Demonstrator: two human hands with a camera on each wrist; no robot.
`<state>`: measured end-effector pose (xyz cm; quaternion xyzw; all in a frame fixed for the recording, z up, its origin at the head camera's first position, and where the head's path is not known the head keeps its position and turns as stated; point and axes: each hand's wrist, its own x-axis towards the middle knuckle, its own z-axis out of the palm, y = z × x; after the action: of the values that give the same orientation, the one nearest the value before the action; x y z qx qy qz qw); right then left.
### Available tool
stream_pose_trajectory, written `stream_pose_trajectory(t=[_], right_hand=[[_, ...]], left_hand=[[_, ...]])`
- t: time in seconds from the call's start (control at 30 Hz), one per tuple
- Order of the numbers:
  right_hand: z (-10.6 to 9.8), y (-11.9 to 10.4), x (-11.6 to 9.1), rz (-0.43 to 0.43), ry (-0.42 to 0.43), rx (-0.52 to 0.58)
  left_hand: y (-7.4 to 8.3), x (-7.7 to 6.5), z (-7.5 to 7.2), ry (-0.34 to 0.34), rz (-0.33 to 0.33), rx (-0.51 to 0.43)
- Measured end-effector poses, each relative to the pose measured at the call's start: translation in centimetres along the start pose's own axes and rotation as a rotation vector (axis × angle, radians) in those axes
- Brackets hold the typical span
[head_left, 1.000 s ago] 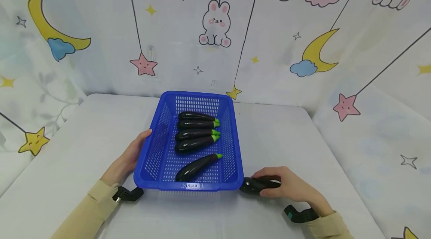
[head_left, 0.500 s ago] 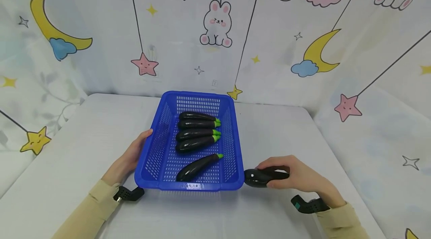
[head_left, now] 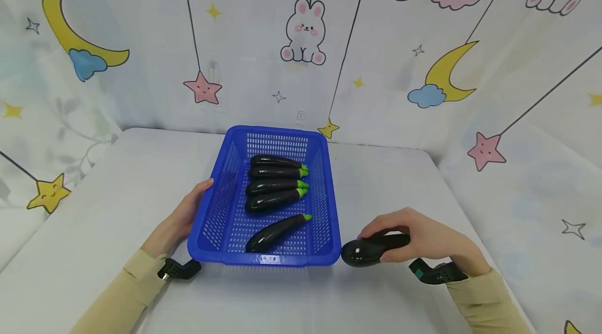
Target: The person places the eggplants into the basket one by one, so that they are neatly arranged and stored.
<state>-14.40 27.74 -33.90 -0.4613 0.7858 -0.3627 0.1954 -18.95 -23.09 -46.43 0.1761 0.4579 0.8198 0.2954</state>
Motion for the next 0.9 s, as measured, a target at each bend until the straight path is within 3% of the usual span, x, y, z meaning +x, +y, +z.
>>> stream_pose_trajectory(t=[0.13,0.33,0.6,0.9], right_hand=[[-0.2,-0.7,1.2,-0.067,-0.036,0.016],[-0.3,-1.4,4.0,-0.143,-0.061,0.0],[0.4,-1.9,8.6,-0.073,-0.035,-0.036],[0.5,-2.8,13.5,-0.098,-0.087,-0.108]], left_hand=[[0.2,-0.1,0.2,-0.004,-0.008,-0.01],[0.1,-0.1,0.2,0.044,-0.011,0.03],[0.1,-0.1,0.4,0.119,-0.04,0.11],[0.1,0.0,0.3,0.139,-0.052,0.137]])
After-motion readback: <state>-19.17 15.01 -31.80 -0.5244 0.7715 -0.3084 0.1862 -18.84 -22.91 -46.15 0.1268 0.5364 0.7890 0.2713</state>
